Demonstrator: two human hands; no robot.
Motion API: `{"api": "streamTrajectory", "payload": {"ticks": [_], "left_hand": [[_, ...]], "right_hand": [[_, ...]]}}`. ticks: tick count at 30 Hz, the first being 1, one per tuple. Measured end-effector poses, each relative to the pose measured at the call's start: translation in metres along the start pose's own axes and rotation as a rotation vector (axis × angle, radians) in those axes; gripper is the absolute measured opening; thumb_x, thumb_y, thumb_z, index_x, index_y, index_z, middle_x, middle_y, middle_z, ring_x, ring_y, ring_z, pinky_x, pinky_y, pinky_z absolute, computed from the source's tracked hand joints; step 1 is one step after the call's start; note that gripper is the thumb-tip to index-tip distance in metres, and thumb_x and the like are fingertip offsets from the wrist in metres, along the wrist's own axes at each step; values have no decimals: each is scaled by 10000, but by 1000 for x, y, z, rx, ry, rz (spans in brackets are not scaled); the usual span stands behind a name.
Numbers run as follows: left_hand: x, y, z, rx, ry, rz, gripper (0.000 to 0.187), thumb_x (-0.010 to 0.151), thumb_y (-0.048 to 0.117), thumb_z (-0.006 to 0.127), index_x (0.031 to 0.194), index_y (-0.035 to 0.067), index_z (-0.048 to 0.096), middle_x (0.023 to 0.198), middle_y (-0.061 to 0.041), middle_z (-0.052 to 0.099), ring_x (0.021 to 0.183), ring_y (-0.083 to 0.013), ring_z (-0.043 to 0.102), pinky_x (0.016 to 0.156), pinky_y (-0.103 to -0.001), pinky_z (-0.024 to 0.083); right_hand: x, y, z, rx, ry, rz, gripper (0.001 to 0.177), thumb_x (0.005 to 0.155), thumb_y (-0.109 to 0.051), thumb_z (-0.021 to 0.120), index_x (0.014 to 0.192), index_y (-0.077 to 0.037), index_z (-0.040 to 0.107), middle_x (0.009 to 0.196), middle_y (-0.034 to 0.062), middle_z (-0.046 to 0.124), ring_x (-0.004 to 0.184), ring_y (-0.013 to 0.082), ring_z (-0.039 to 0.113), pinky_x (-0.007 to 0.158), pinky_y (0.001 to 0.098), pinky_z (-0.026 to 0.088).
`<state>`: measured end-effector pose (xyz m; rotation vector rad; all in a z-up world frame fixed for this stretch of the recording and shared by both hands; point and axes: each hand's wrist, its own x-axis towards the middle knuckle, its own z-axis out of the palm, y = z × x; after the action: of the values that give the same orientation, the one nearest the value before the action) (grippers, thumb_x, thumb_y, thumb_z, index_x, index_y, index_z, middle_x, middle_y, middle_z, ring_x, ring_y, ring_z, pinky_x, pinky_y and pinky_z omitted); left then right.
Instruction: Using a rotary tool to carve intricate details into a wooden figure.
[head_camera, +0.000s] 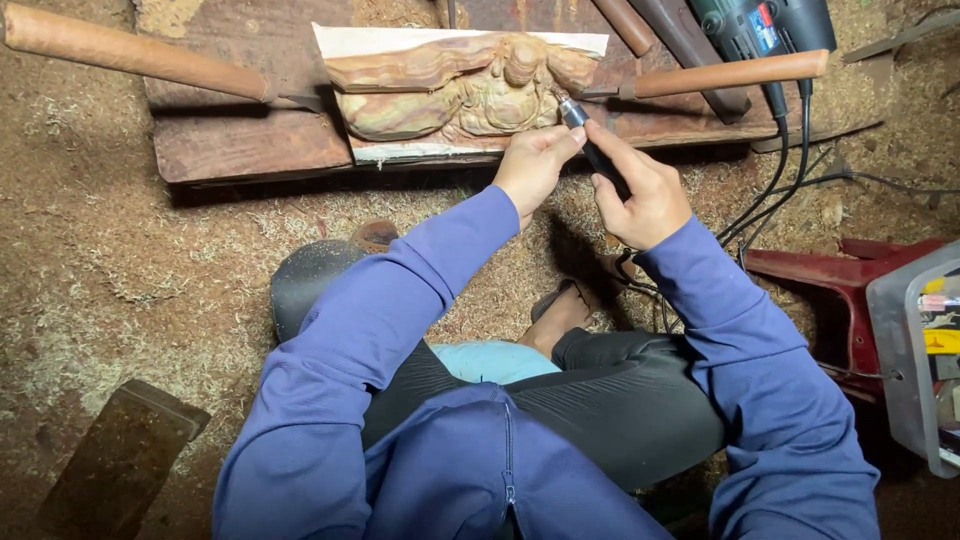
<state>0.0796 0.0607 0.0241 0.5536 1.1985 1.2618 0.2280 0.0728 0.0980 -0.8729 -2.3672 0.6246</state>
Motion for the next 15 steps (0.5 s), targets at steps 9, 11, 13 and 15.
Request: {"api": "streamTrajectory", "payload": {"ticks": [9, 11, 13, 15], "left_hand": [[-1, -1, 0, 33, 25, 47, 203, 915, 289, 759, 1027, 132, 820, 1001, -85, 794, 1150, -211, 683, 1062, -446, 489], [-4, 5, 3, 39, 18, 45, 208, 915, 303, 756, 1030, 141, 821, 998, -72, 797, 1147, -209, 689, 1057, -442, 494], [-6, 7, 4, 43, 16, 43, 214, 915, 316, 754, 1033, 151, 822, 996, -59, 801, 1143, -206, 695, 1053, -438, 500], [-6, 7, 5, 14, 25, 55, 231, 914, 284, 759, 1053, 107, 809, 993, -102, 789, 1140, -203, 671, 1058, -465, 488]], "right_hand": [[-1, 1, 2, 23, 8, -24, 534, 902, 34, 641, 1430, -44, 639, 1245, 246, 702, 1120, 437, 663, 914, 516, 560], [0, 1, 1, 16, 17, -24, 526, 910, 32, 641, 1430, -44, 640, 1253, 241, 701, 1125, 430, 666, 920, 507, 560], [0, 1, 0, 10, 23, -25, 518, 917, 29, 641, 1430, -43, 642, 1261, 236, 700, 1129, 422, 668, 927, 497, 559], [0, 0, -1, 17, 25, -36, 516, 920, 33, 639, 1431, -37, 641, 1256, 244, 701, 1126, 433, 667, 925, 506, 558]]}}
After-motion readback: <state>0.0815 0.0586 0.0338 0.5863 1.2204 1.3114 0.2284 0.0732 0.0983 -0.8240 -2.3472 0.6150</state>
